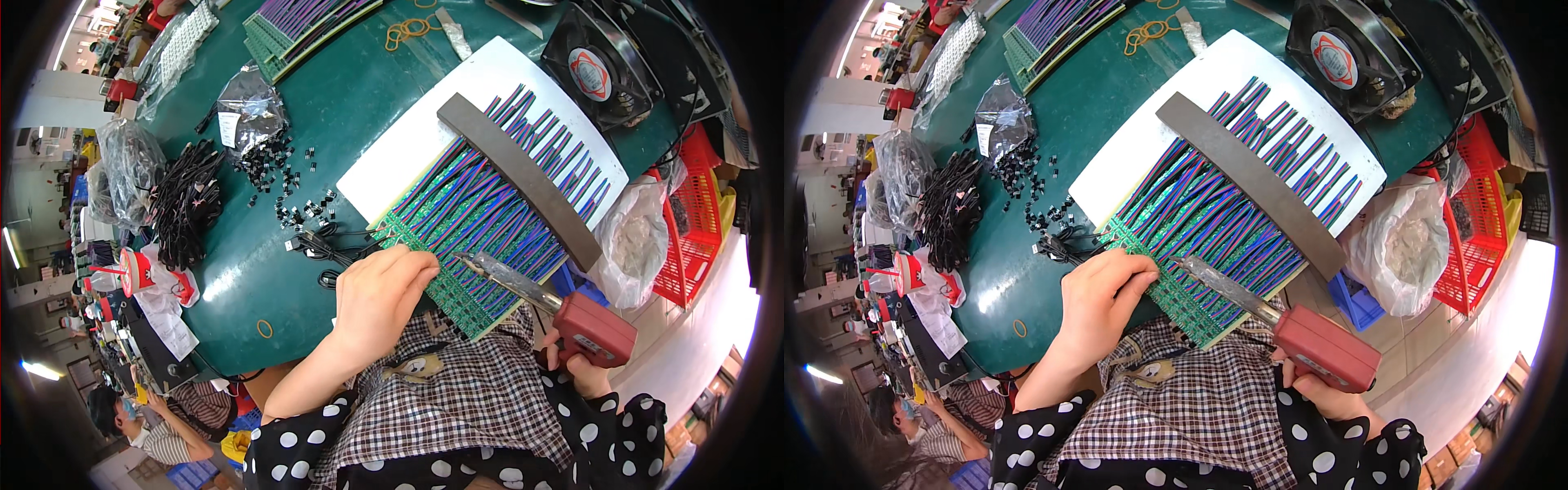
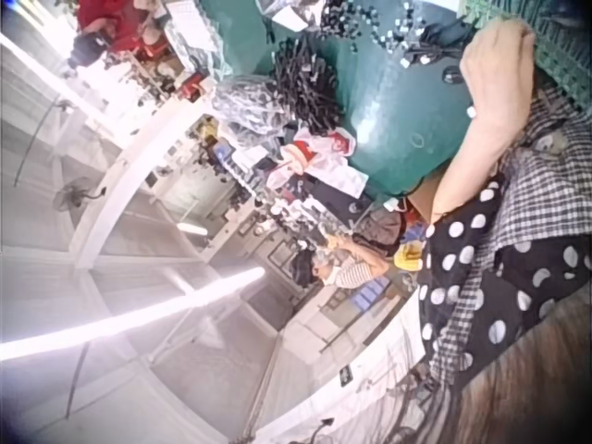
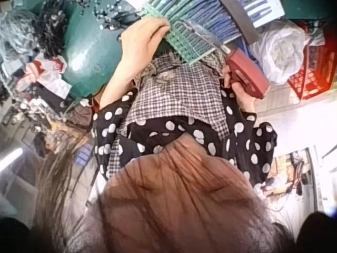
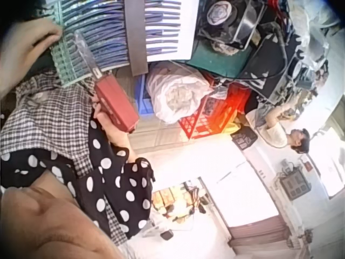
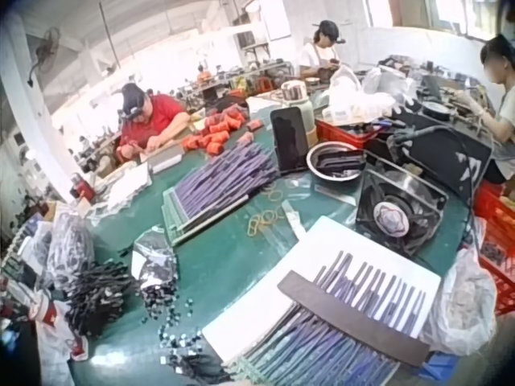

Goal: The person solders cables onto a panel of circuit boards using a soldering tool, then attaches electronic components to the boards.

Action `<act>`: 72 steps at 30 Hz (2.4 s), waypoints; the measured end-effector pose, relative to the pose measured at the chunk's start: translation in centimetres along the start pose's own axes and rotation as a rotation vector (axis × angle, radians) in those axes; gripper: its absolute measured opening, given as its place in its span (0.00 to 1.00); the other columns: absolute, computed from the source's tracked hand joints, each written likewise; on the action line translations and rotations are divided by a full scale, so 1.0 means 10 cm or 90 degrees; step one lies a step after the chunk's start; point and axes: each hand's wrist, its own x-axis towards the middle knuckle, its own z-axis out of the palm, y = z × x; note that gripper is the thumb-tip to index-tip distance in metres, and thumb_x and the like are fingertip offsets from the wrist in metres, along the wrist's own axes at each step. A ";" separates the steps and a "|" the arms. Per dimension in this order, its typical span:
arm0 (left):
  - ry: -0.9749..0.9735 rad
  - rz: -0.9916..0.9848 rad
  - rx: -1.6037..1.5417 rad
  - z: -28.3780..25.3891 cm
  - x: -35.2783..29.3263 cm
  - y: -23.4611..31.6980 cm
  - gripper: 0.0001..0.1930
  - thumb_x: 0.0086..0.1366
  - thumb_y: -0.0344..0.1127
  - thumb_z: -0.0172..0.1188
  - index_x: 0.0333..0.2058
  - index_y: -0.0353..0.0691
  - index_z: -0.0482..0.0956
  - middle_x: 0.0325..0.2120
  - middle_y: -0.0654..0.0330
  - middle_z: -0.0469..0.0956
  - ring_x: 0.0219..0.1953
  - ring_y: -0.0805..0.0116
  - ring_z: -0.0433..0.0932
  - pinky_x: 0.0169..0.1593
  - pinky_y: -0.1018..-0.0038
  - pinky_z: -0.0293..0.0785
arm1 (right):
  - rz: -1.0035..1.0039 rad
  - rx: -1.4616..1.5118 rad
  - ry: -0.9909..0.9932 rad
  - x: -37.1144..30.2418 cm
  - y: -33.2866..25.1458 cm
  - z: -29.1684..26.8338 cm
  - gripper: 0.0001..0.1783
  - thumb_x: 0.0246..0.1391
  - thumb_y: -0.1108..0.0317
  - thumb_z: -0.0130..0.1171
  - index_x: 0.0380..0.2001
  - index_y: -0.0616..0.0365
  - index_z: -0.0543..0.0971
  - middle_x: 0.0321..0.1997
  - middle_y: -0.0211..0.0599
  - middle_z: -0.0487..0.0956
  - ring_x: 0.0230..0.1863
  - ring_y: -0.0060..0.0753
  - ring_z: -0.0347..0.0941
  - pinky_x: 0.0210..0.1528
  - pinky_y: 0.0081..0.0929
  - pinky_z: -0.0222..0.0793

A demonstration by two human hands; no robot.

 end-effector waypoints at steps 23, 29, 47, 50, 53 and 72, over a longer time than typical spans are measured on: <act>-0.102 0.033 -0.006 -0.16 0.15 0.04 0.06 0.50 0.23 0.60 0.28 0.35 0.72 0.25 0.55 0.68 0.31 0.55 0.71 0.34 0.66 0.68 | 0.054 0.001 -0.052 0.02 0.16 -0.14 0.37 0.42 0.71 0.70 0.55 0.70 0.65 0.39 0.40 0.78 0.34 0.20 0.74 0.33 0.15 0.71; -0.101 0.041 0.019 -0.14 0.12 0.06 0.07 0.49 0.22 0.59 0.27 0.35 0.72 0.25 0.55 0.67 0.31 0.55 0.71 0.34 0.66 0.69 | 0.069 -0.051 -0.031 -0.01 0.16 -0.14 0.36 0.39 0.76 0.67 0.55 0.70 0.66 0.38 0.37 0.79 0.33 0.18 0.75 0.35 0.16 0.71; -0.147 0.102 0.091 -0.19 0.08 0.05 0.07 0.45 0.26 0.55 0.26 0.33 0.70 0.27 0.53 0.68 0.33 0.56 0.71 0.37 0.64 0.70 | 0.002 -0.072 0.057 -0.06 0.08 -0.06 0.39 0.48 0.46 0.64 0.52 0.65 0.63 0.44 0.42 0.72 0.23 0.26 0.68 0.24 0.24 0.65; -0.129 0.128 0.141 -0.12 0.09 0.06 0.07 0.45 0.26 0.55 0.26 0.34 0.71 0.28 0.54 0.68 0.34 0.59 0.71 0.37 0.67 0.69 | -0.091 -0.127 0.051 -0.06 0.14 -0.16 0.38 0.51 0.45 0.60 0.50 0.67 0.63 0.41 0.43 0.70 0.20 0.26 0.66 0.21 0.24 0.63; -0.040 0.140 0.177 -0.07 0.00 0.11 0.07 0.46 0.30 0.56 0.27 0.36 0.71 0.28 0.57 0.66 0.34 0.60 0.69 0.37 0.68 0.69 | -0.199 -0.093 0.101 0.02 0.19 -0.17 0.37 0.50 0.49 0.62 0.50 0.69 0.63 0.40 0.46 0.72 0.18 0.28 0.67 0.17 0.20 0.62; 0.685 -0.280 0.576 -1.86 -0.07 -2.13 0.07 0.52 0.41 0.66 0.30 0.51 0.83 0.34 0.67 0.76 0.43 0.62 0.69 0.45 0.66 0.62 | -0.217 -0.142 0.098 0.11 0.14 -0.01 0.32 0.56 0.49 0.54 0.47 0.70 0.62 0.40 0.45 0.68 0.17 0.24 0.64 0.16 0.18 0.57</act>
